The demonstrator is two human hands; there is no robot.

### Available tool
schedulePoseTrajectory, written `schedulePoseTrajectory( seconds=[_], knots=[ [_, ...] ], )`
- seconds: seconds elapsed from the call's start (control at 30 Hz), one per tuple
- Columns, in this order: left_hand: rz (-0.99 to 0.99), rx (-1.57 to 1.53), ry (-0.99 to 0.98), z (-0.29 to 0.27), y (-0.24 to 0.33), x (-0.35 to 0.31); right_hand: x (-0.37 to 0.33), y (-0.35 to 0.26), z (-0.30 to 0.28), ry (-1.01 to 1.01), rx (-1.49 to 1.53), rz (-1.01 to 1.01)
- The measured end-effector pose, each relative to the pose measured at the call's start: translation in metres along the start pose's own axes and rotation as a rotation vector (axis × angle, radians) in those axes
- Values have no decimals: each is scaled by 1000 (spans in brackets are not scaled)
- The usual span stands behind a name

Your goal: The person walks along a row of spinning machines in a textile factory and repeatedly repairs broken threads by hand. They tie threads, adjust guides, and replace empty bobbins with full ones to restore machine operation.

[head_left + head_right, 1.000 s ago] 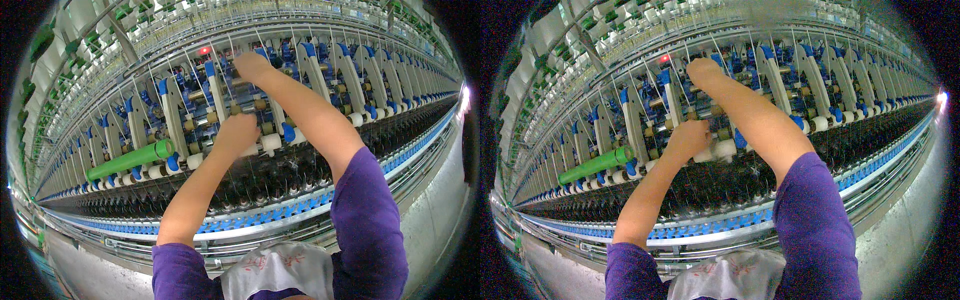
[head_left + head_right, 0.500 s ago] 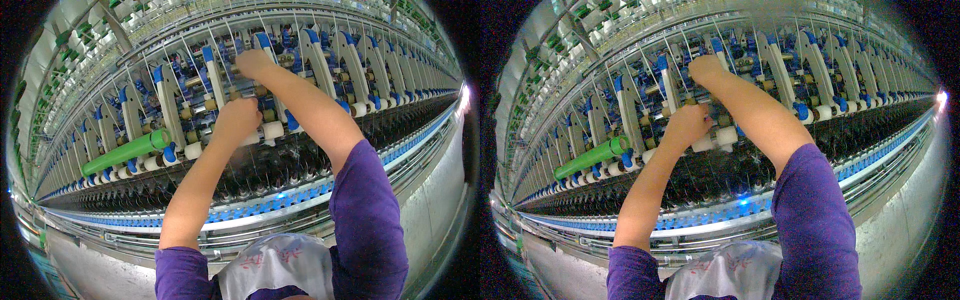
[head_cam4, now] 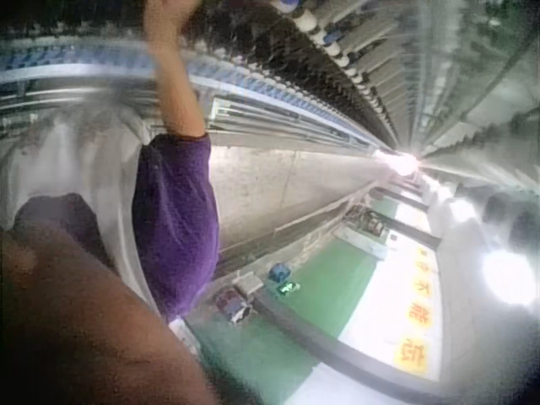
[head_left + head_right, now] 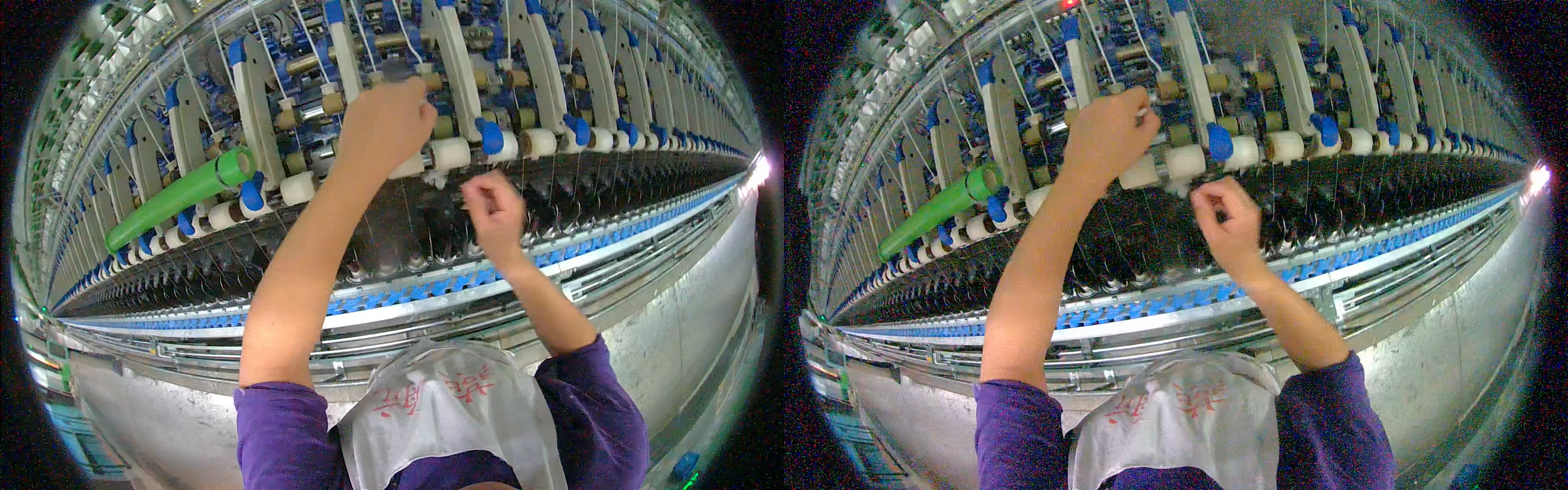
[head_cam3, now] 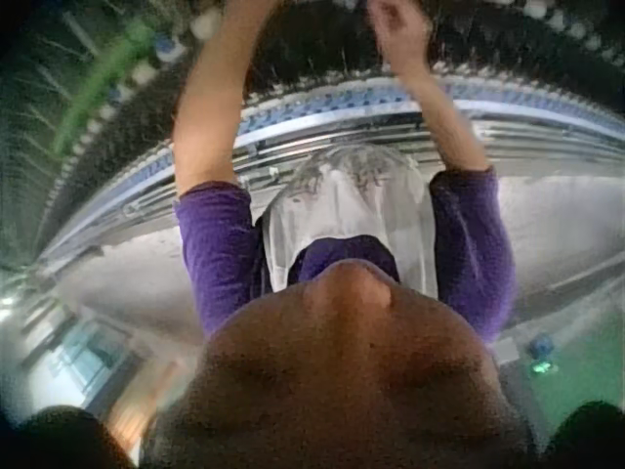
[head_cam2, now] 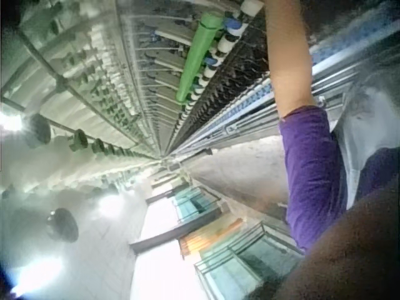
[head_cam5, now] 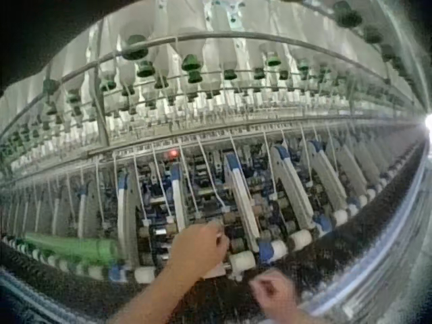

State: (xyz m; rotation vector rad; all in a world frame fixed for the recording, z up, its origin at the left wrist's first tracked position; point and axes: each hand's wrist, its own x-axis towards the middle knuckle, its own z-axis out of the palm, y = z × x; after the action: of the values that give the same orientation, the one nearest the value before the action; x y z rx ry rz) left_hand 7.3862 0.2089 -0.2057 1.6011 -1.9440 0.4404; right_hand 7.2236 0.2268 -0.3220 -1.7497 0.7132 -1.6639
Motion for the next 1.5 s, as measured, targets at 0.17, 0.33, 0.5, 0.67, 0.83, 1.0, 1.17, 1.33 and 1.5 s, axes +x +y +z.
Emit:
schedulePoseTrajectory(
  seconds=[0.17, 0.33, 0.5, 0.67, 0.83, 1.0, 1.17, 1.33, 1.5],
  knots=[
    [-45, 59, -124, -1, 3, 5, -21, 76, 51, 229, -26, 197],
    [-34, 21, -105, -3, 1, 5, -11, 84, 61, 379, -263, 97],
    [-40, -37, -101, 1, -5, 5, -10, 95, 49, 345, -256, 109],
    [-55, -1, -88, 0, -2, 5, -16, 89, 29, 348, 127, 340],
    [-38, -22, -97, -6, 4, 4, -27, 50, -3, 317, 484, 536],
    [318, -362, 136, -4, 23, -34, -34, 8, -18, 210, 696, 632],
    [235, -645, -96, 31, 75, -133, -58, -29, -36, 7, 891, 609],
    [23, -793, 6, 46, 66, -200, -78, -43, -49, -446, 736, 717],
    [-525, -800, -395, 51, 29, -300, -17, -42, -81, -524, 260, 466]
  ],
)
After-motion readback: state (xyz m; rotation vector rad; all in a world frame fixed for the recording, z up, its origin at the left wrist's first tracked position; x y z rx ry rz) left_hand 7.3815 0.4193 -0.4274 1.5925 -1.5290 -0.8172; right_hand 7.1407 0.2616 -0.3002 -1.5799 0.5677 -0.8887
